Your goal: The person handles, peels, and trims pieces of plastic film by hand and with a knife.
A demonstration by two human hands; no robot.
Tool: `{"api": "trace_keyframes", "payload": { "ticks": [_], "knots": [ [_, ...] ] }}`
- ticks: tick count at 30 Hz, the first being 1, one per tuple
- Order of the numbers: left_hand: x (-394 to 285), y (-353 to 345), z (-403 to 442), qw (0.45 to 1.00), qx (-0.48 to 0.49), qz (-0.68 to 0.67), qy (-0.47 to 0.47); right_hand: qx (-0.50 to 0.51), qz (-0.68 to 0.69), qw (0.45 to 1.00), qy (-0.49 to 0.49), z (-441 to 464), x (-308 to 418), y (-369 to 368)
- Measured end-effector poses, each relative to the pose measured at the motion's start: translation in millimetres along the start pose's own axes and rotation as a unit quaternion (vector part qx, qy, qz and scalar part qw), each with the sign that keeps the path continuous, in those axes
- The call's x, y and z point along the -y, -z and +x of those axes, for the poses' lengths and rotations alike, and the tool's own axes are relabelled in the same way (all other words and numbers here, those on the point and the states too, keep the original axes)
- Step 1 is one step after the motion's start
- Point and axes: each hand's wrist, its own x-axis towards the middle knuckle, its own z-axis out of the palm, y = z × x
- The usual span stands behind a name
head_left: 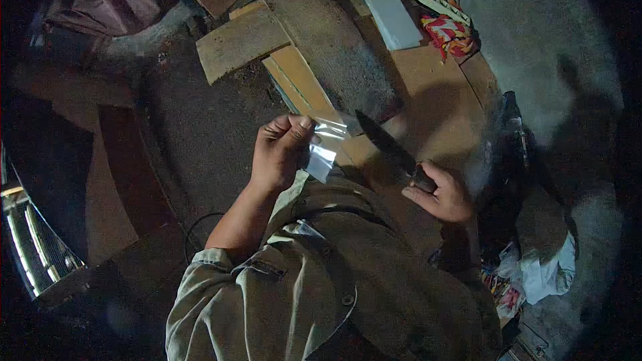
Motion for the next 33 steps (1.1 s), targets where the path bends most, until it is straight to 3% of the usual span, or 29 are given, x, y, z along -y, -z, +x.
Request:
{"api": "trace_keyframes", "payload": {
  "ticks": [5, 7, 9, 11, 14, 19, 23, 24, 27, 28, 31, 33],
  "knots": [
    [-3, 6, 5, 1.000, 0.002, -0.021, -0.018, -0.007, -0.014, 0.996, 0.091, -2, -7, -4],
    [-11, -3, 0, 0.999, -0.022, -0.035, -0.028, -0.003, -0.042, 0.996, 0.075, -1, -11, -4],
    [-15, 0, -2, 0.999, 0.011, 0.047, -0.015, -0.002, -0.072, 0.996, 0.062, 3, -20, -9],
    [-15, -4, -7, 0.990, 0.056, 0.117, -0.047, -0.047, 0.006, 0.995, 0.086, 7, -33, -19],
    [-9, -10, -12, 0.993, 0.088, 0.075, -0.010, -0.064, -0.080, 0.986, 0.129, 16, -19, -20],
    [7, -3, -13, 0.971, 0.158, 0.178, 0.023, -0.046, -0.130, 0.980, 0.143, 25, -4, -19],
    [2, -12, -18, 0.967, 0.175, 0.166, 0.083, -0.005, -0.185, 0.975, 0.120, 28, 17, -11],
    [-1, -13, -20, 0.954, 0.183, 0.232, 0.057, -0.005, -0.185, 0.975, 0.119, 29, 21, -10],
    [11, -9, -17, 0.943, 0.252, 0.216, 0.024, -0.008, -0.203, 0.973, 0.113, 32, 23, -10],
    [8, -11, -20, 0.947, 0.248, 0.169, 0.110, -0.020, -0.211, 0.966, 0.150, 34, 20, -11],
    [7, -15, -24, 0.966, 0.219, 0.113, 0.080, -0.029, -0.226, 0.956, 0.187, 35, 14, -6],
    [7, -2, -18, 0.952, 0.249, 0.161, 0.079, -0.025, -0.232, 0.954, 0.186, 34, 8, 0]
  ]
}}
